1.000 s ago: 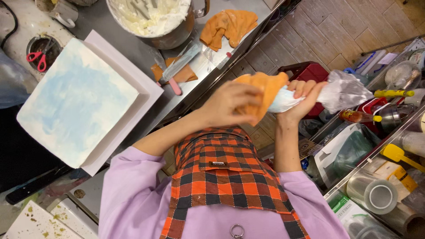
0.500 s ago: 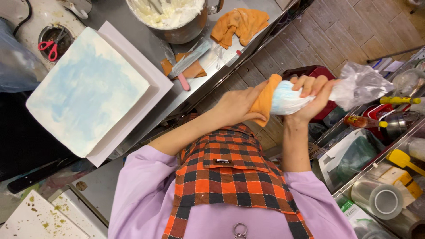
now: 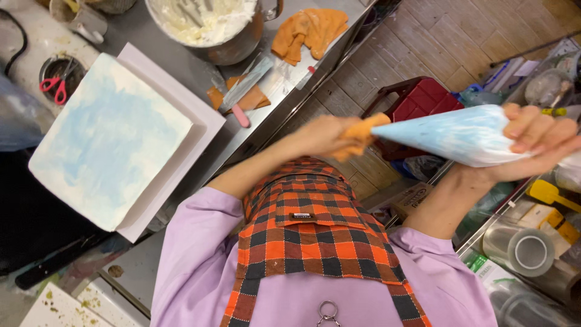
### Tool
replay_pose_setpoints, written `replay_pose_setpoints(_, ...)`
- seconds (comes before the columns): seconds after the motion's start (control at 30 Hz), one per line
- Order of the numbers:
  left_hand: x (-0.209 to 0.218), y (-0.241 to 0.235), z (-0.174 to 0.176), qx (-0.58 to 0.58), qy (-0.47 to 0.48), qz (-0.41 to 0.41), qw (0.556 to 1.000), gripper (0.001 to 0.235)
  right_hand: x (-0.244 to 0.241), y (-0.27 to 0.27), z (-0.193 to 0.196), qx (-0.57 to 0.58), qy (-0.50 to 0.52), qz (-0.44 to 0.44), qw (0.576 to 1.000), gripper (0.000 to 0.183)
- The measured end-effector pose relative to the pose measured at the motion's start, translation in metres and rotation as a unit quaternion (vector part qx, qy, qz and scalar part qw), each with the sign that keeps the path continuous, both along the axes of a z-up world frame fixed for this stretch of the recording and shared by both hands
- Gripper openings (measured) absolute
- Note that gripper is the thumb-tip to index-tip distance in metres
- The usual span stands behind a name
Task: The person fills a disposable piping bag with light blue frosting, twists the top to secure the contents, and then uses scissors to cut the tip of the bag. The person is wearing a purple shirt and a plaid apron in a kitchen setting.
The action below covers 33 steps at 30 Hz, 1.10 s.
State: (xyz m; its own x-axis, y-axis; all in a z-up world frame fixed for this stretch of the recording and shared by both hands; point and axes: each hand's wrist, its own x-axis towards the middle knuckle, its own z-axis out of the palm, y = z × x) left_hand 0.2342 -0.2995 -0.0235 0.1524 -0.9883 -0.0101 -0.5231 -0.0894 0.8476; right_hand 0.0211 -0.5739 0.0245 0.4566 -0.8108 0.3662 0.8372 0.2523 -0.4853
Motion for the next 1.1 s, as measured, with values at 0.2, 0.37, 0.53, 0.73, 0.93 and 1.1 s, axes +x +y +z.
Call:
replay_pose_setpoints(0.2, 0.111, -0.044, 0.007, -0.103, -0.194, 0.219, 0.951, 0.096, -0.028, -0.004, -0.004, 0.128, -0.058, -0.005, 0.990, 0.057)
replay_pose_setpoints(0.37, 0.110, -0.033, 0.052, -0.236, -0.158, 0.142, 0.948, 0.080, -0.023, 0.001, -0.020, 0.058, -0.054, 0.003, 0.997, 0.054)
replay_pose_setpoints(0.53, 0.021, -0.002, 0.076, -0.154, 0.160, 0.078, 0.972, 0.022, -0.017, 0.002, -0.029, 0.036, -0.074, -0.022, 0.996, 0.055)
replay_pose_setpoints(0.73, 0.004, 0.002, 0.064, -0.167, 0.403, 0.177, 0.882, 0.026, 0.004, 0.000, -0.022, -0.079, -0.085, -0.043, 0.992, 0.059)
replay_pose_setpoints(0.93, -0.003, 0.016, 0.048, -0.157, 0.364, 0.289, 0.871, 0.028, 0.027, 0.007, -0.004, -0.223, -0.101, -0.005, 0.970, 0.063)
replay_pose_setpoints(1.1, -0.032, 0.016, 0.056, -0.247, 0.127, 0.373, 0.885, 0.024, 0.060, 0.039, 0.007, -0.135, -0.137, 0.042, 0.980, 0.063)
